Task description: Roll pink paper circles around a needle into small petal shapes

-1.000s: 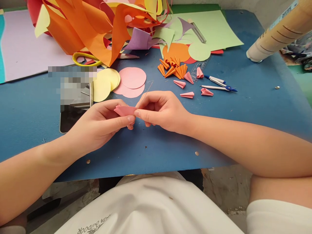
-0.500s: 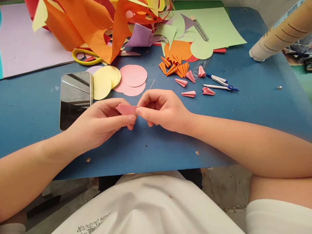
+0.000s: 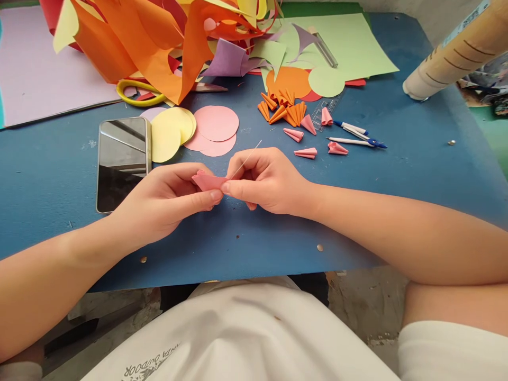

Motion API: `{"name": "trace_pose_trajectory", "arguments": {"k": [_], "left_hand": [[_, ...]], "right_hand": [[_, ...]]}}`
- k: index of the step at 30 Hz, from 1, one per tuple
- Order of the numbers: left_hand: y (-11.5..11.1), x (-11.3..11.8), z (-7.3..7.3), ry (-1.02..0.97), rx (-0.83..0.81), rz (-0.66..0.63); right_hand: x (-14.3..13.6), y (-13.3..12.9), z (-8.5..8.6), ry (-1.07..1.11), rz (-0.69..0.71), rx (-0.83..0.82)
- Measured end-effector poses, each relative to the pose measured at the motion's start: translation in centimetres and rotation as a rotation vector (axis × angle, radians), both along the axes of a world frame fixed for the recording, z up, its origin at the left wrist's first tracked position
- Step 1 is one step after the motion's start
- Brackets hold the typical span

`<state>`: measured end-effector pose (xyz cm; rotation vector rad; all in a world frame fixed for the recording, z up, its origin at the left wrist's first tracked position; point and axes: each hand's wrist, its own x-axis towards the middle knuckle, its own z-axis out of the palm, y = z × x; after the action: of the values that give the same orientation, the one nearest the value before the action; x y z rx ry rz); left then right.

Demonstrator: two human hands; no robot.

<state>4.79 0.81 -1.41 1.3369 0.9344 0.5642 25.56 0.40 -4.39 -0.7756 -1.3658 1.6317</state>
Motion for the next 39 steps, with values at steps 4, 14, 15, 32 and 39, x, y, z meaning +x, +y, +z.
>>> {"name": "trace_pose_trajectory", "arguments": {"k": [4,14,15,32,39], "left_hand": [[-0.1,-0.1,-0.1,0.036,0.056,-0.004],[-0.4,-0.1,-0.4,0.092,0.206,0.083],[-0.4,-0.1,-0.4,0.088,0.192,0.081],[-0.9,-0.1,-0.3,0.120,0.181,0.102],[-1.1,0.3,-0.1,0.127,0.225,0.179]], "right_hand": [[0.1,0.2,-0.2,-0.024,0.010,-0.003],[-0.1,0.1,-0.7,-0.018,-0.025,0.065],[-0.1,0.1,-0.7,-0.019,-0.038,0.076],[-0.4,0.4,-0.9,0.037,-0.033,0.103],[-0.6,0.3,-0.5,0.016,-0.071,0.009]]}}
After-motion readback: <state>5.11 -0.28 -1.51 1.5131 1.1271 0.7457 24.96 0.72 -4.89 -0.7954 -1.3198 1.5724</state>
